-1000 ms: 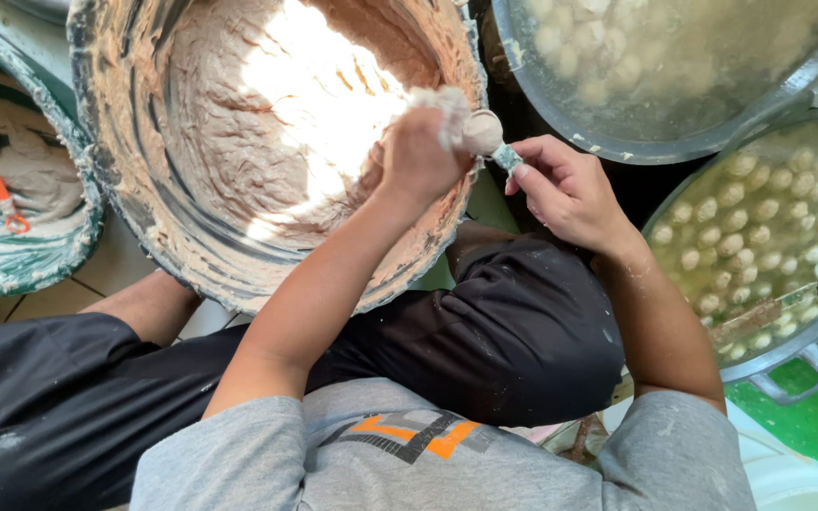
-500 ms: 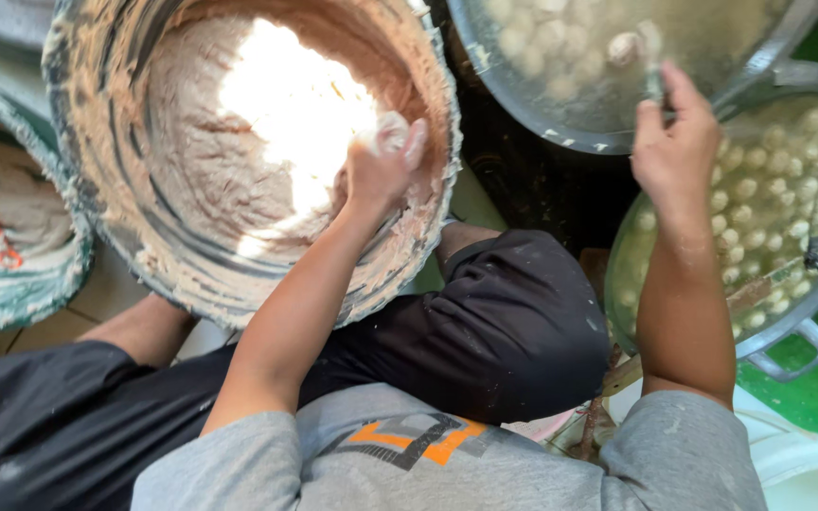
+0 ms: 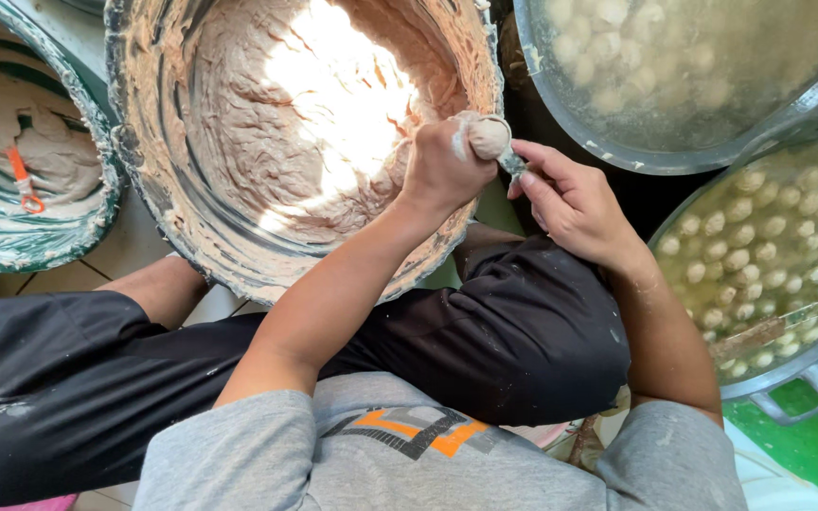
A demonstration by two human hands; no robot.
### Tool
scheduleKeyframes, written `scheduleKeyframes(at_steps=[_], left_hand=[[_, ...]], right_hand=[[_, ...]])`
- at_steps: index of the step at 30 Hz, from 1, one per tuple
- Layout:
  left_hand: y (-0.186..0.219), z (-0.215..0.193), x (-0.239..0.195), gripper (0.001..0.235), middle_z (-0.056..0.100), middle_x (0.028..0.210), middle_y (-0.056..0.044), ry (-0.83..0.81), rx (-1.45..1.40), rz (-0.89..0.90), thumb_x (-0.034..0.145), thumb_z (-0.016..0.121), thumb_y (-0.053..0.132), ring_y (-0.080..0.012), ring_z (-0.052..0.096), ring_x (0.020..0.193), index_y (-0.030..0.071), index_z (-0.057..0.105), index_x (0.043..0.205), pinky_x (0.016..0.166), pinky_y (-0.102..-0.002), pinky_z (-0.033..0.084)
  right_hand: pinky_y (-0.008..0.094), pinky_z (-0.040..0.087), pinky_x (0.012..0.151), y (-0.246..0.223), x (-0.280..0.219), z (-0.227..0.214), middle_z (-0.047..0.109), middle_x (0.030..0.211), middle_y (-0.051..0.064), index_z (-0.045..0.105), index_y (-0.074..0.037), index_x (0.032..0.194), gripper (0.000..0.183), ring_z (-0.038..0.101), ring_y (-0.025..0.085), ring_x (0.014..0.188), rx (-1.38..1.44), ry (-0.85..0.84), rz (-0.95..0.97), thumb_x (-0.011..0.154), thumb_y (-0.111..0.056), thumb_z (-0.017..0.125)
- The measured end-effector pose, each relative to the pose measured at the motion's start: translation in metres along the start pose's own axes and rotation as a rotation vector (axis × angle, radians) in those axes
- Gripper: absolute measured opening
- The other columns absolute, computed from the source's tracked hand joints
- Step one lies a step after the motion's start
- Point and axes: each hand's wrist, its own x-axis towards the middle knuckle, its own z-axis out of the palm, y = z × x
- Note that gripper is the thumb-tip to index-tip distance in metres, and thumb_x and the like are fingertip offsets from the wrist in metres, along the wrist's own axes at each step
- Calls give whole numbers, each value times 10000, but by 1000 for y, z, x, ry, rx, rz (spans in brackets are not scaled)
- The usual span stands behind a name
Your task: The person scoops dough from a large bucket using a small scoop, forms it into a ball, and places it into a container of water. The process is repeated continuously.
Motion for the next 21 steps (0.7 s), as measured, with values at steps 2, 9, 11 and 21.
scheduleKeyframes(at_steps=[2,9,11,21], left_hand=[[-2,3,2,173,693,753,-140,-1,76,33,755,768,133,-333,715,725,81,679,894,650,-405,572],[-38,-5,7,280,711,718,-80,-231,413,-390,862,671,330,-269,719,659,133,693,1059,646,-401,545],[-52,-3,-8,302,729,752,-105,-104,373,-307,799,700,319,-296,713,708,105,714,1012,655,-414,542],[-57,1,-18,177,706,734,-108,80,-43,-185,906,751,168,-191,696,632,17,671,862,621,-328,551]], right_hand=[[196,415,531,7,-1,-2,674,921,27,537,-45,1468,397,488,28,602,138,-30,95,1072,-71,512],[201,397,500,40,-19,-40,662,930,27,507,-60,1515,464,477,42,568,227,275,164,1052,-81,539],[217,449,603,50,-30,-57,684,972,34,530,-43,1511,461,551,63,686,3,438,148,1054,-87,571],[229,469,692,53,-41,-71,706,1050,30,603,-34,1499,381,572,66,774,-167,577,92,1121,-78,585]])
